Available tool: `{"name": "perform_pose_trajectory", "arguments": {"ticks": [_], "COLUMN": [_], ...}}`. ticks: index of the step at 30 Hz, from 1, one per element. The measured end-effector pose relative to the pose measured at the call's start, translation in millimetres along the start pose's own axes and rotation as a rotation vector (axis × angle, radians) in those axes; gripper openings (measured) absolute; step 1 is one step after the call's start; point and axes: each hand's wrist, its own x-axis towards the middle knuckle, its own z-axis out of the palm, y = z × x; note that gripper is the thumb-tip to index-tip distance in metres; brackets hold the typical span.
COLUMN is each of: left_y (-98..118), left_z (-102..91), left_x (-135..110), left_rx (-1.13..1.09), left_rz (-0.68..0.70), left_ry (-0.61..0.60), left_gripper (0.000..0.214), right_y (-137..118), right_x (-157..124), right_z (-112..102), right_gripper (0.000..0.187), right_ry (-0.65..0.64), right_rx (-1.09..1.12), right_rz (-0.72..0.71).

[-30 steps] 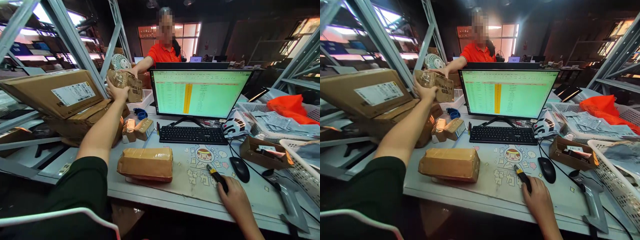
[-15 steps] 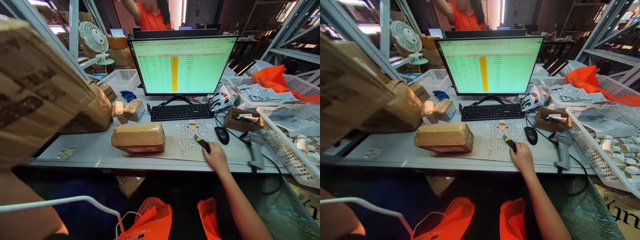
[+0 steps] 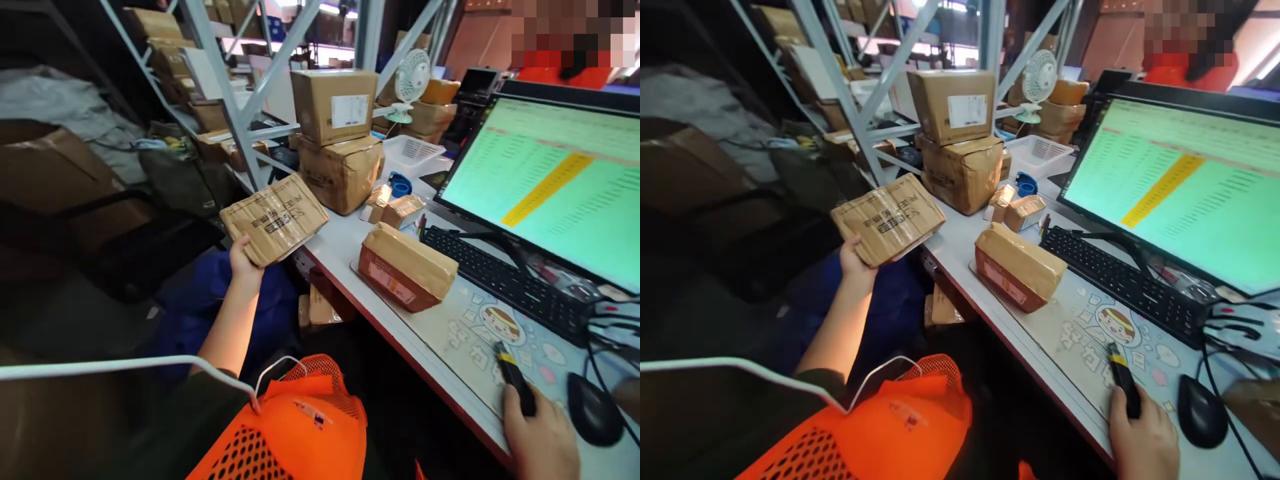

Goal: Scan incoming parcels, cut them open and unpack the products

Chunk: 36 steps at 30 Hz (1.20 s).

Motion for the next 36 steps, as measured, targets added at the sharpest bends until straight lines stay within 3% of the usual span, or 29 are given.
{"name": "perform_pose_trajectory", "arguments": {"ticks": [5,8,12,15,17,18,19,21,22,23,25,27,29,32,36], "left_y": [-23,-40,-57,-48,-28,-15,-2,20,27,32,35,35,39,49,58], "left_z": [33.7,51.2,54.5,63.2,85.3,102.3,122.7,169.0,191.5,211.4,238.7,247.2,242.0,227.3,222.6], "left_x": [10,26,43,22,-18,-45,-75,-137,-163,-185,-208,-204,-181,-146,-132], "left_rx": [0.347,0.522,0.589,0.610,0.545,0.520,0.519,0.590,0.646,0.686,0.718,0.729,0.749,0.779,0.791], "left_rz": [0.254,0.345,0.369,0.569,0.794,0.882,0.943,0.998,1.015,1.027,1.032,1.064,1.138,1.248,1.289], "left_ry": [0.181,0.124,0.027,0.071,0.072,-0.057,-0.277,-0.717,-0.851,-0.921,-0.946,-0.974,-1.107,-1.346,-1.420], "left_gripper": [0.107,0.120,0.121,0.119,0.104,0.093,0.085,0.084,0.090,0.098,0.107,0.105,0.101,0.098,0.102], "right_y": [-3,-4,-7,-12,-16,-18,-19,-20,-20,-20,-21,-28,-48,-99,-164], "right_x": [0,2,3,3,3,3,2,1,0,-1,-3,-3,0,10,30], "right_z": [-5,-3,0,0,-1,-2,-2,-3,-4,-6,-10,-19,-31,-50,-58], "right_gripper": [0.063,0.060,0.061,0.057,0.053,0.051,0.050,0.048,0.047,0.046,0.044,0.041,0.036,0.033,0.033], "right_ry": [-0.018,-0.002,0.063,0.061,0.046,0.047,0.053,0.086,0.109,0.135,0.197,0.256,0.263,0.189,0.069], "right_rx": [-0.064,-0.067,-0.048,-0.028,-0.012,0.000,0.017,0.053,0.072,0.092,0.137,0.188,0.250,0.379,0.492], "right_rz": [-0.001,-0.001,-0.008,-0.006,0.005,0.020,0.039,0.083,0.099,0.108,0.115,0.104,0.049,-0.141,-0.390]}}
